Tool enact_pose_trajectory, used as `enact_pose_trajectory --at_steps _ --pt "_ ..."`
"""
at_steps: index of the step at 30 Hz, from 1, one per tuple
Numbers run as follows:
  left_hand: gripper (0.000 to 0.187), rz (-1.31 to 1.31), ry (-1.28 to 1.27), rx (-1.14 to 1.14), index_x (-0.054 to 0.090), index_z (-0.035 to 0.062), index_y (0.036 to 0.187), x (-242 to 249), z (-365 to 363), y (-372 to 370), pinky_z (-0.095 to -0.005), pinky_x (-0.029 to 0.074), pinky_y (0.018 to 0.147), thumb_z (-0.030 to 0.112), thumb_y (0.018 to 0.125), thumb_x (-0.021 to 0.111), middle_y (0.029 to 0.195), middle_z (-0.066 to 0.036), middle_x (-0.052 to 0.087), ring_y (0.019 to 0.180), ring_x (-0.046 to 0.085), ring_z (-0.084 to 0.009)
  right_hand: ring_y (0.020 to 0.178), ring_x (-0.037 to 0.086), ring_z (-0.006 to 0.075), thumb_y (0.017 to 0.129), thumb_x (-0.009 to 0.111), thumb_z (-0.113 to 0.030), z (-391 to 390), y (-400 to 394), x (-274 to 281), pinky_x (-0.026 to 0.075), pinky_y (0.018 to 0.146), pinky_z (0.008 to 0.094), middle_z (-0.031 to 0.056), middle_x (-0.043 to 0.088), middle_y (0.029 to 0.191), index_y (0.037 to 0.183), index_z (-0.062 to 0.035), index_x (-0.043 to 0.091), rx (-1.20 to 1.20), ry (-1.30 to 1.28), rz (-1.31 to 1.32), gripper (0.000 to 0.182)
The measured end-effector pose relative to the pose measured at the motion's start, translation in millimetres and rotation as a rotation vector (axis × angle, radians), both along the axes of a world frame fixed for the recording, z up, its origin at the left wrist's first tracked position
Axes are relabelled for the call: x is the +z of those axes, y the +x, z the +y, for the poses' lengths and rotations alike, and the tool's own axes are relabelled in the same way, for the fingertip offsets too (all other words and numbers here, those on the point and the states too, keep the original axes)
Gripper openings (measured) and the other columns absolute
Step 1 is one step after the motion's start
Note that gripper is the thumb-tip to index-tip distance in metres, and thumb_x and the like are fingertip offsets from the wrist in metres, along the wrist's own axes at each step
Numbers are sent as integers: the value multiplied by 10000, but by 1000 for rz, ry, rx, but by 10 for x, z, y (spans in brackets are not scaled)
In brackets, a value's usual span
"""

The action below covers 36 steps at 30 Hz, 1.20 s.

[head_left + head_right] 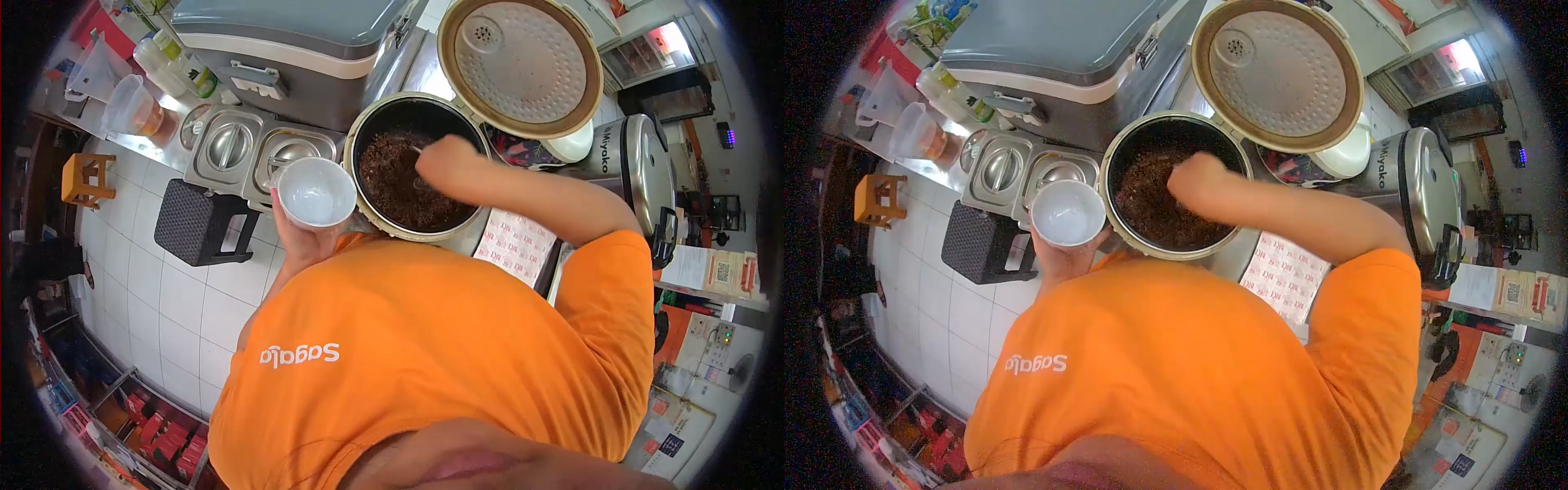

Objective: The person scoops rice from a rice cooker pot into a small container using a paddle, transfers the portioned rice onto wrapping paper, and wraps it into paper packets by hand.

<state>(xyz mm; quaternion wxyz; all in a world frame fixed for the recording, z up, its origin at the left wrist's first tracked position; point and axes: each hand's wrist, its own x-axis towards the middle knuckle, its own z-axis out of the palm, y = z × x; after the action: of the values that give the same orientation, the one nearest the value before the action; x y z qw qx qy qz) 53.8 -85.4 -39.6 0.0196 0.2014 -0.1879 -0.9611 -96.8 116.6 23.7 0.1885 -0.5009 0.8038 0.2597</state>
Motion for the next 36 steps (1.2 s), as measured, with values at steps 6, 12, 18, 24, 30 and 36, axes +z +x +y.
enact_pose_trajectory --at_steps 6,12,18,24,30,36 --pt "644 39 45 -18 443 145 1282 -14 28 42 -431 429 905 616 908 211 1218 -58 519 1116 507 -265 689 665 286 775 555 -109 81 -206 -155 526 553 419 134 654 717 826 -32 659 -91 -123 30 139" --pt "651 39 19 -10 440 141 1285 -14 26 -12 -438 426 910 619 908 211 1227 -62 514 1125 503 -268 795 681 249 747 619 -124 -117 92 255 543 686 369 94 697 850 842 -57 717 -146 73 -7 152" --pt "653 47 0 27 435 128 1288 -44 53 -17 -424 419 921 610 913 203 1228 -66 515 1127 503 -265 694 678 250 739 616 -120 -25 361 7 536 568 369 108 679 749 759 -73 698 112 132 -60 97" --pt "652 21 28 -12 436 123 1286 41 91 37 -407 424 910 604 918 196 1217 -69 522 1117 508 -259 715 679 236 690 671 -134 -101 -194 -70 539 575 367 99 686 751 748 -65 709 -194 -72 128 98" --pt "644 55 -12 -17 441 128 1280 -39 41 32 -401 441 888 601 920 192 1209 -66 527 1102 520 -255 689 677 258 739 598 -113 -207 213 355 542 589 375 114 678 734 771 -56 699 -12 1 -20 120" --pt "643 -25 -20 63 448 132 1276 38 88 -37 -397 449 883 602 919 190 1211 -62 531 1104 525 -252 715 676 257 730 596 -110 -125 239 92 534 604 380 122 676 753 766 -62 703 33 -8 -34 123"
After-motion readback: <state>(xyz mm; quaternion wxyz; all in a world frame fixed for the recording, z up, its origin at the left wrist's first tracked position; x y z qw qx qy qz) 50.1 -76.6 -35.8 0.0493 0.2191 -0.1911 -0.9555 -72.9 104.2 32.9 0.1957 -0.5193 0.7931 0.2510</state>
